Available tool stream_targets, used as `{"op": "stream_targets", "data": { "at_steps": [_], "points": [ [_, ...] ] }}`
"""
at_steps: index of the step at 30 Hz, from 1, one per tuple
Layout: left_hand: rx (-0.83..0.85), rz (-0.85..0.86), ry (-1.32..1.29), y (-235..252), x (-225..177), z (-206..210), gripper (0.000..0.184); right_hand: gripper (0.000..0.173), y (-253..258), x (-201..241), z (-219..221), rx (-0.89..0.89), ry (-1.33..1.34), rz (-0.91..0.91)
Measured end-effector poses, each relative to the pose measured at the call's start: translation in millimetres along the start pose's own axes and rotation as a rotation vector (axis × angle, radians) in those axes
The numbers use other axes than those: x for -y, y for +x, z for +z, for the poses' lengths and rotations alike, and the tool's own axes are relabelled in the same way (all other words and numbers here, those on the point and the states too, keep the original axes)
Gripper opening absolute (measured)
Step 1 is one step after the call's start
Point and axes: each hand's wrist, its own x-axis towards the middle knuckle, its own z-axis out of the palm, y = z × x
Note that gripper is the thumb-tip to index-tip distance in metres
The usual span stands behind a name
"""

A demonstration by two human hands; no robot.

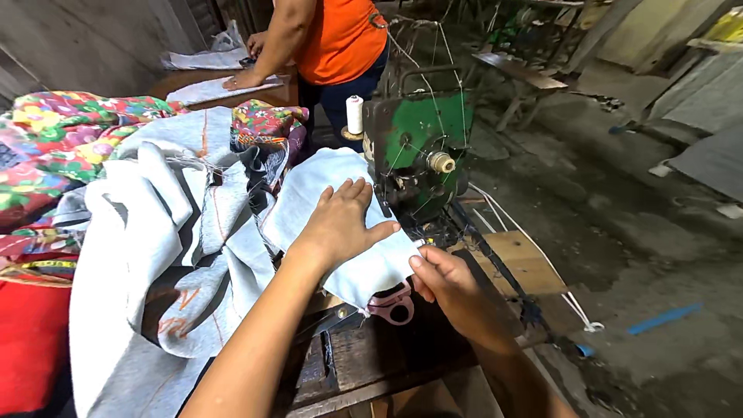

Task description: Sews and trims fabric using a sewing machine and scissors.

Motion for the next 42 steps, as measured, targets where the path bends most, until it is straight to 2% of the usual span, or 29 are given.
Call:
{"op": "stream_targets", "data": {
  "at_steps": [5,9,11,14,19,23,27,31,34,40,42],
  "points": [
    [-0.019,0.058,-0.021,9,9,-1,0.082,0.026,6,3,1,-0.005,-0.057,-0.009],
    [-0.264,0.155,0.064,-8,-2,8,0.061,0.028,8,7,3,-0.024,-0.101,0.012],
    [-0.315,0.15,0.038,-20,-13,17,0.057,0.027,10,6,2,-0.013,-0.109,0.016],
    [-0.2,0.052,-0.03,-26,-16,23,0.071,0.029,10,4,0,0.009,-0.089,0.025],
    [-0.121,-0.001,-0.045,-25,-16,19,0.085,0.025,0,-1,-8,0.011,-0.081,0.024],
    [-0.134,-0.006,-0.063,-23,-12,21,0.084,0.022,-11,-27,-17,-0.084,-0.22,-0.03],
    [-0.141,0.015,-0.061,-20,-9,21,0.084,0.026,-19,-54,-26,-0.122,-0.356,-0.199],
    [-0.111,0.024,-0.043,-17,-5,19,0.092,0.027,-18,-62,-27,-0.101,-0.355,-0.299],
    [-0.081,0.002,-0.045,-17,-7,15,0.095,0.028,-19,-60,-27,-0.112,-0.39,-0.294],
    [-0.037,0.008,-0.019,-15,-7,9,0.093,0.026,-24,-70,-24,-0.247,-0.555,-0.434],
    [-0.025,0.014,-0.029,-15,-7,8,0.093,0.025,-26,-68,-22,-0.267,-0.628,-0.405]
  ]
}}
